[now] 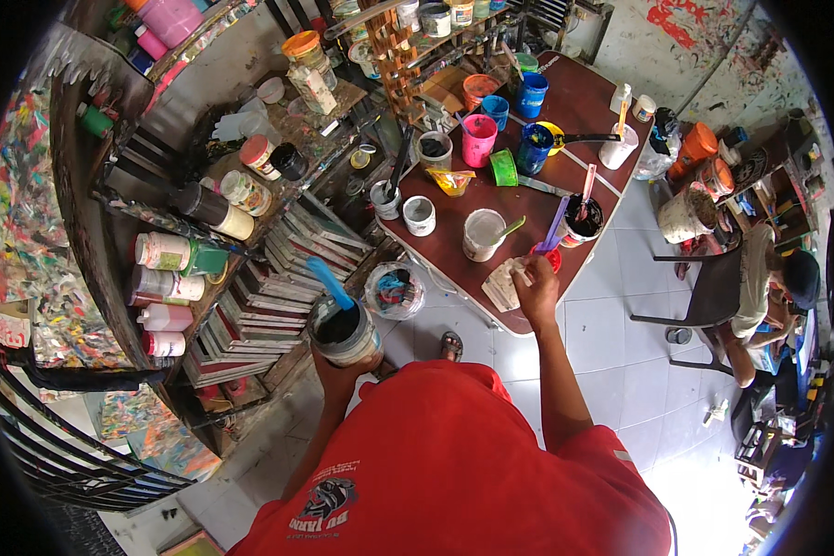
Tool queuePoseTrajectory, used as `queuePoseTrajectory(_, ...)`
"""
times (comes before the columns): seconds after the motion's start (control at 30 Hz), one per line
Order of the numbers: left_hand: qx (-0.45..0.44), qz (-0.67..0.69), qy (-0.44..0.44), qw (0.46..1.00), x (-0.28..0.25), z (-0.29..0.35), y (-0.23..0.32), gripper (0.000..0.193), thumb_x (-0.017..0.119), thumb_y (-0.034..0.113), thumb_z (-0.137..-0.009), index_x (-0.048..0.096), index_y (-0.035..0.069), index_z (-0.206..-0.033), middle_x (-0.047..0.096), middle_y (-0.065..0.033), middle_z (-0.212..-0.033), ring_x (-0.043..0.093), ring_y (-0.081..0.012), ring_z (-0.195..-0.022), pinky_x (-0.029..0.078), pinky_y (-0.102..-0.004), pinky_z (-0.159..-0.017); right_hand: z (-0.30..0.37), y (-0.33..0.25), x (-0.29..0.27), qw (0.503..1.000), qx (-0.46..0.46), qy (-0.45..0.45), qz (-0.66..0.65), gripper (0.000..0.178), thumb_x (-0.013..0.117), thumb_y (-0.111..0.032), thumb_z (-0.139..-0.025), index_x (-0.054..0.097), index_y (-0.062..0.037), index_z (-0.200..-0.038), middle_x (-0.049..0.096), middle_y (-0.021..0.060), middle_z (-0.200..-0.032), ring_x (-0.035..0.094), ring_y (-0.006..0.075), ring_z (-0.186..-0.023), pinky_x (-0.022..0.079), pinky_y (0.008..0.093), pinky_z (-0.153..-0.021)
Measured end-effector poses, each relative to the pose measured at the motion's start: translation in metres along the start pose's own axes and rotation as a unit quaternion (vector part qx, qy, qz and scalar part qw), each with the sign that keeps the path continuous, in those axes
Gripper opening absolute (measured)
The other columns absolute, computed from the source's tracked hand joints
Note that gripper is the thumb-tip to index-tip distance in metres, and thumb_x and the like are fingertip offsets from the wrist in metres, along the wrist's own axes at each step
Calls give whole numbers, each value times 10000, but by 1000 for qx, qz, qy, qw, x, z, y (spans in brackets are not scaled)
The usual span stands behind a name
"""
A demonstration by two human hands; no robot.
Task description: The person mixes a dark substance in a plastic container using a blue spatula. They retrieve a white bottle from a shelf and add its contents to the mixture, then continue stirring. The person moves around a cluttered workshop filled with paint supplies and screen printing frames.
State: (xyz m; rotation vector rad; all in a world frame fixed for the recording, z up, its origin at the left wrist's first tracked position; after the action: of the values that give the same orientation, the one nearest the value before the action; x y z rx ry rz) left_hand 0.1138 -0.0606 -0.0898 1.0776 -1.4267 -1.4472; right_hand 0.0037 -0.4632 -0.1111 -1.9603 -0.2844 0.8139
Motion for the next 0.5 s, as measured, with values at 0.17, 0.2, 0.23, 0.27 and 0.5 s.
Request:
queuePoseTrajectory(0.17,-26,5,26,999,-4,9,-10,987,944,121,-558,386,43,-1368,560,-104,-1265,590,-229,-1141,492,-394,-987,2,-1,10,988,-28,-52,145,314,777,-103,-753,620,-39,-1018,664,159,-974,643,366,-939,523,430,-836)
queuePoseTrajectory(0.2,-14,1,28,1000,-6,10,-13,984,948,125,-556,390,42,-1362,562,-103,-1260,592,-229,-1136,496,-390,-978,3,0,10,987,-37,-47,147,317,774,-99,-755,623,-44,-1028,663,156,-978,643,362,-941,522,430,-838)
queuePoseTrajectory(0.23,-4,-4,30,1000,-7,11,-13,982,953,130,-553,393,42,-1355,564,-103,-1254,595,-228,-1131,501,-387,-969,4,1,10,987,-46,-43,150,320,771,-95,-757,627,-48,-1038,662,154,-982,643,358,-944,521,429,-840)
queuePoseTrajectory(0.27,-13,-4,31,999,-9,12,-14,977,954,130,-554,395,42,-1351,564,-104,-1252,596,-228,-1130,504,-386,-966,5,1,10,986,-54,-40,153,323,768,-91,-758,631,-52,-1048,661,151,-986,643,353,-947,520,429,-842)
queuePoseTrajectory(0.5,-28,20,51,998,-16,19,-10,929,954,134,-568,413,40,-1318,596,-104,-1208,626,-226,-1079,525,-378,-933,10,14,15,976,-77,-62,193,379,781,-107,-762,617,-73,-1102,636,147,-1049,617,362,-998,513,440,-849)
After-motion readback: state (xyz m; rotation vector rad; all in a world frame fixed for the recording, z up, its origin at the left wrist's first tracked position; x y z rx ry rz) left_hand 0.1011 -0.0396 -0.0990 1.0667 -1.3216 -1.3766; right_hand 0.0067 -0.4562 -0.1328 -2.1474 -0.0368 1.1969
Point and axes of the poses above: each hand's wrist, its own z-axis away from the middle knuckle, its own x-axis out of the palm, y = z × x, the point moved 3 cm from there along -z, towards the middle knuckle
